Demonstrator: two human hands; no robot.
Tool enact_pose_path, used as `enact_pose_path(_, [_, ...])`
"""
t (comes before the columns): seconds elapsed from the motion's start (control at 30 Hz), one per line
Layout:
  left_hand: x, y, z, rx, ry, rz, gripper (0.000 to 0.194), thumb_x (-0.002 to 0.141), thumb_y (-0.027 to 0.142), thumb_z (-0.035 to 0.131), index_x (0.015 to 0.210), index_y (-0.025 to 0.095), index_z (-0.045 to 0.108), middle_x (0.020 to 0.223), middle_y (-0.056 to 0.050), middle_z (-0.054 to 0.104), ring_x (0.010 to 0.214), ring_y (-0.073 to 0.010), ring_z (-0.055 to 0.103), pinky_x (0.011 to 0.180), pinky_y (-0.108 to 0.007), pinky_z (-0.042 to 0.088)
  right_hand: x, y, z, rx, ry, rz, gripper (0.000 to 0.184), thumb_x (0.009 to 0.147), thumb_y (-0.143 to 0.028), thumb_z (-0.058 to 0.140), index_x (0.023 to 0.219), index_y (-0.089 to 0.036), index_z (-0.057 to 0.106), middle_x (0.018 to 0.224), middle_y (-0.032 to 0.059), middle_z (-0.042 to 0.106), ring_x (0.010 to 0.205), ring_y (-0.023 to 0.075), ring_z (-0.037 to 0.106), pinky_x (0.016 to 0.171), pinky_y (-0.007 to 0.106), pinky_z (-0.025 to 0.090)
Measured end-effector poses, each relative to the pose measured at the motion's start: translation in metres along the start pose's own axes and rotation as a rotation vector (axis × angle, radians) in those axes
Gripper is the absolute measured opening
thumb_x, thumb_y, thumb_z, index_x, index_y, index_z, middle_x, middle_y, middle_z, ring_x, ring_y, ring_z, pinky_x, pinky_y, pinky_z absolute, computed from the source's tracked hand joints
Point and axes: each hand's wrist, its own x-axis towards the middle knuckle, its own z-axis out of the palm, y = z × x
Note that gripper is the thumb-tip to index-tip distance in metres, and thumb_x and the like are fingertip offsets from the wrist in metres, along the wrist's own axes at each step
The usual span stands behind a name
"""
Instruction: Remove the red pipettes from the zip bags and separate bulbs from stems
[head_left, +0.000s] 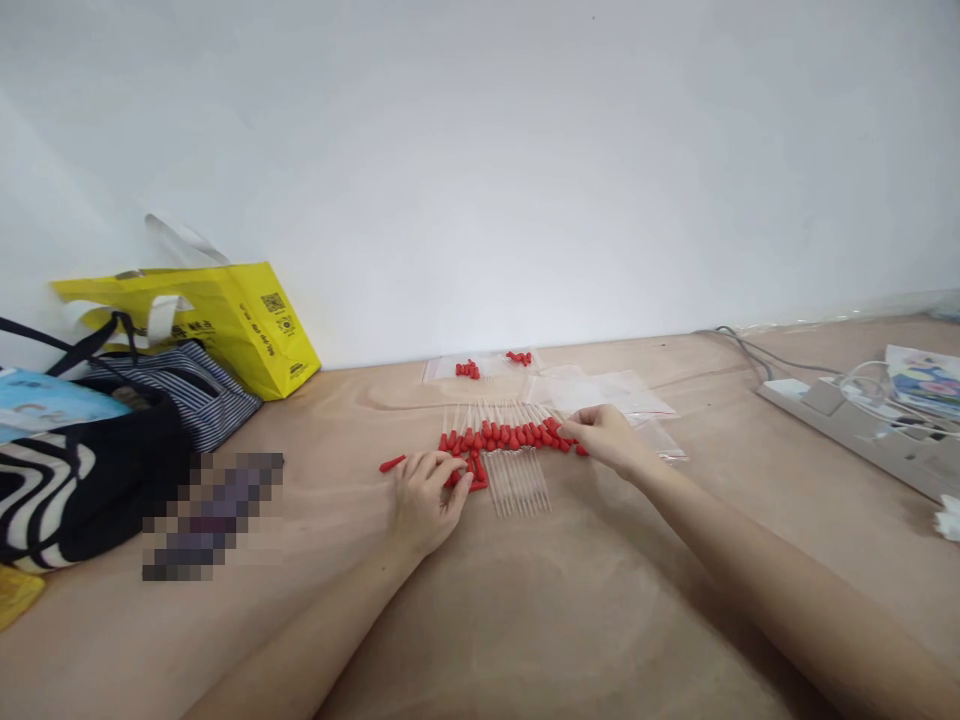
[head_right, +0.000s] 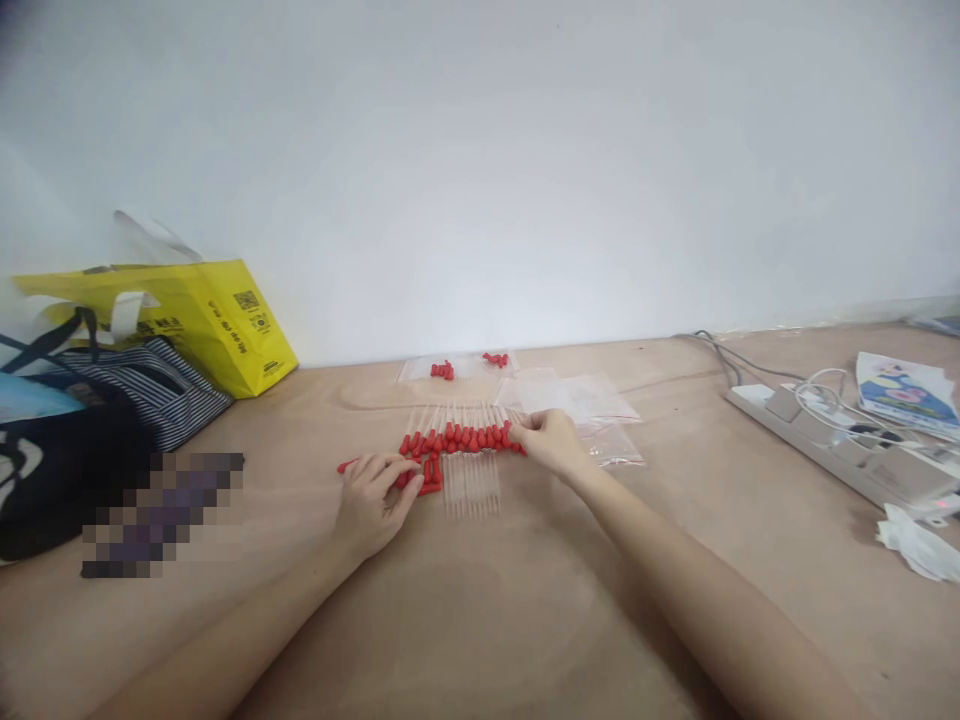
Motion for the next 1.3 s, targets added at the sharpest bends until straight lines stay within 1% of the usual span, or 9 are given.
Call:
enact_pose_path(0.13, [0.003, -0.028, -0.016, 0.09, 0.083, -0.184, 0.021, 0.079, 0.035, 0.047, 0.071, 0.019, 0.057, 0.077, -0.005, 0.059, 0.077, -0.0203, 0.05, 0.073, -0.035, 0.035, -0.018, 0.016, 0.012, 0.103, 0.016, -0.229, 0.016, 0.066, -0.029, 0.05, 0.057, -0.015, 0.054, 0.053, -0.0023, 0.049, 0.052, 0.0091, 0.042, 0.048, 0.021, 0.031])
enact_pose_path(0.3, [-0.011, -0.042, -0.038, -0.089, -0.358, 0.164, 0.025, 0.07, 0.043, 0.056, 0.075, 0.019, 0.053, 0.074, -0.002, 0.054, 0.072, -0.017, 0.049, 0.067, -0.029, 0.038, -0.032, 0.041, 0.027, 0.011, 0.066, -0.537, 0.01, 0.069, -0.024, 0.051, 0.065, -0.017, 0.057, 0.057, -0.0012, 0.052, 0.055, 0.0107, 0.045, 0.054, 0.024, 0.034])
enact_pose_path(0.4, [-0.017, -0.037, -0.036, -0.06, -0.365, 0.194, 0.015, 0.076, 0.034, 0.051, 0.077, 0.02, 0.054, 0.077, -0.002, 0.056, 0.074, -0.0169, 0.05, 0.069, -0.03, 0.038, -0.036, 0.048, 0.035, -0.093, 0.057, -0.676, 0.006, 0.067, -0.019, 0.051, 0.066, -0.018, 0.057, 0.057, -0.0014, 0.051, 0.056, 0.0111, 0.046, 0.06, 0.027, 0.034])
enact_pose_path(0.6, [0.005, -0.085, -0.014, 0.07, -0.098, -0.205, 0.021, 0.079, 0.03, 0.039, 0.083, 0.019, 0.056, 0.09, -0.008, 0.057, 0.089, -0.0234, 0.051, 0.08, -0.039, 0.038, -0.038, 0.052, 0.043, -0.174, 0.026, -0.799, 0.006, 0.065, -0.016, 0.05, 0.067, -0.018, 0.056, 0.055, -0.0026, 0.049, 0.056, 0.0107, 0.045, 0.062, 0.028, 0.032])
enact_pose_path(0.67, [0.015, -0.11, -0.007, -0.02, -0.163, -0.306, 0.027, 0.075, 0.028, 0.039, 0.095, 0.018, 0.056, 0.105, -0.01, 0.055, 0.099, -0.0245, 0.05, 0.085, -0.039, 0.039, -0.037, 0.052, 0.044, -0.193, 0.02, -0.807, 0.006, 0.066, -0.016, 0.05, 0.067, -0.018, 0.056, 0.055, -0.0028, 0.049, 0.056, 0.0104, 0.044, 0.062, 0.027, 0.031])
enact_pose_path(0.77, [0.019, -0.129, 0.001, -0.074, -0.227, -0.323, 0.024, 0.073, 0.03, 0.042, 0.085, 0.019, 0.059, 0.091, -0.007, 0.061, 0.085, -0.0215, 0.056, 0.076, -0.035, 0.045, -0.035, 0.053, 0.044, -0.206, 0.021, -0.827, 0.005, 0.065, -0.016, 0.05, 0.066, -0.018, 0.055, 0.055, -0.0029, 0.049, 0.056, 0.0104, 0.044, 0.062, 0.027, 0.03])
enact_pose_path(0.97, [-0.004, -0.09, -0.001, -0.134, -0.217, -0.353, 0.029, 0.075, 0.04, 0.043, 0.092, 0.018, 0.054, 0.082, -0.004, 0.063, 0.072, -0.0161, 0.059, 0.066, -0.028, 0.047, -0.033, 0.055, 0.044, -0.252, 0.042, -0.834, 0.002, 0.064, -0.017, 0.052, 0.064, -0.018, 0.054, 0.054, -0.0036, 0.049, 0.057, 0.0105, 0.044, 0.063, 0.027, 0.027])
enact_pose_path(1.13, [-0.014, -0.061, -0.012, -0.269, -0.331, -0.379, 0.03, 0.076, 0.046, 0.043, 0.081, 0.019, 0.055, 0.073, -0.001, 0.064, 0.064, -0.0151, 0.058, 0.06, -0.026, 0.046, -0.033, 0.056, 0.044, -0.27, 0.038, -0.844, 0.001, 0.062, -0.017, 0.053, 0.063, -0.018, 0.052, 0.054, -0.0042, 0.049, 0.057, 0.0103, 0.044, 0.064, 0.027, 0.027])
enact_pose_path(1.3, [-0.006, -0.045, -0.02, -0.157, -0.09, -0.386, 0.035, 0.08, 0.044, 0.035, 0.075, 0.017, 0.057, 0.067, -0.003, 0.061, 0.062, -0.016, 0.055, 0.059, -0.027, 0.043, -0.035, 0.052, 0.046, -0.273, 0.049, -0.844, 0.001, 0.064, -0.019, 0.054, 0.064, -0.018, 0.053, 0.054, -0.0047, 0.048, 0.057, 0.01, 0.044, 0.064, 0.028, 0.025])
